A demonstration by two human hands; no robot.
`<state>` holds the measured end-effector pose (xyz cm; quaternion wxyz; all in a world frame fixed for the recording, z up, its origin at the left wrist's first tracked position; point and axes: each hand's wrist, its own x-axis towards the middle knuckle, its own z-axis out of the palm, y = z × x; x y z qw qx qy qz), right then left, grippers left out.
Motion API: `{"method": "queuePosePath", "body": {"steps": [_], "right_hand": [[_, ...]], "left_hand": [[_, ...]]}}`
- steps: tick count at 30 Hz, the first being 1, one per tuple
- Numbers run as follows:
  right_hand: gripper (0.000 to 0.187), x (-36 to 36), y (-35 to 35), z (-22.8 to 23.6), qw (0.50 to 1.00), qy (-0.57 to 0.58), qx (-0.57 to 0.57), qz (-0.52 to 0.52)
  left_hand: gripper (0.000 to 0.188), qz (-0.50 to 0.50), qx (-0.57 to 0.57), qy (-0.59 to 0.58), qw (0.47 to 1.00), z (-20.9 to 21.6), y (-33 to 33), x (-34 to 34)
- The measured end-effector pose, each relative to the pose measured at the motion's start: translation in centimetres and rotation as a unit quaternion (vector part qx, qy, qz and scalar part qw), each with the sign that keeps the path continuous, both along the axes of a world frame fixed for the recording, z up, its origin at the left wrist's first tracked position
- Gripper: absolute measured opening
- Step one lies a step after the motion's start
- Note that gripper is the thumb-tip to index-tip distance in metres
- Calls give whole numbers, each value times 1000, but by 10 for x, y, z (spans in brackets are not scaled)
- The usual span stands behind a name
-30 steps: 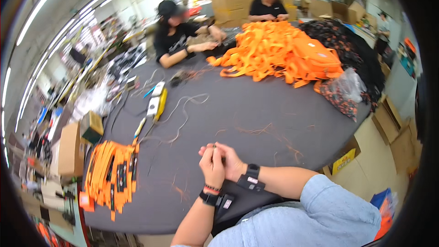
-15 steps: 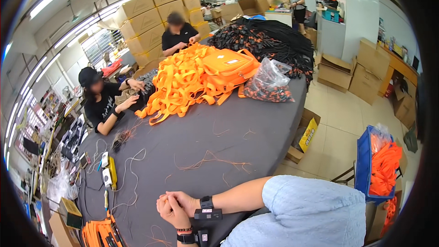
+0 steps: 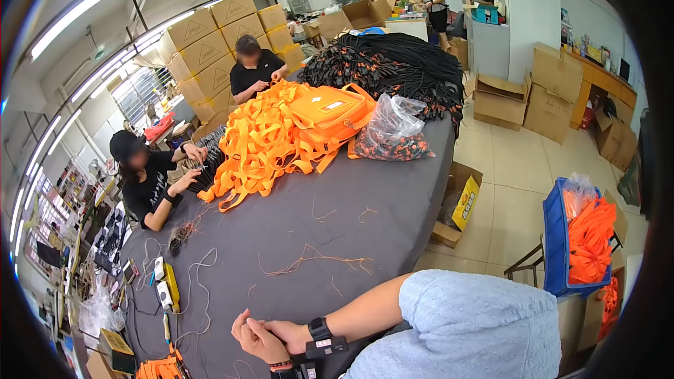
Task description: Assembling black plastic components onto orange leather or fabric straps at a work table.
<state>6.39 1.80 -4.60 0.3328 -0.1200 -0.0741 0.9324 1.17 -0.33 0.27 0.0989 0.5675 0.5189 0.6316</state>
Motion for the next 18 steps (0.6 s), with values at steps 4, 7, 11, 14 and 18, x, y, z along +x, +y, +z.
{"method": "queuePosePath", "body": {"steps": [4,7,11,14,18], "right_hand": [[13,13,9,-4,997,27,-63,45],[22,33,25,0,980,29,-193,-45],[15,115,30,53,961,149,-210,-100],[14,213,38,74,940,234,-142,-202],[18,363,24,116,838,132,-39,-528]], "left_hand": [[30,16,72,99,992,6,-5,-1],[28,7,96,89,991,7,-4,0],[28,-5,37,11,999,-7,4,-4],[32,-2,-50,-60,997,0,0,-1],[37,-8,-88,-88,992,4,-1,0]]}}
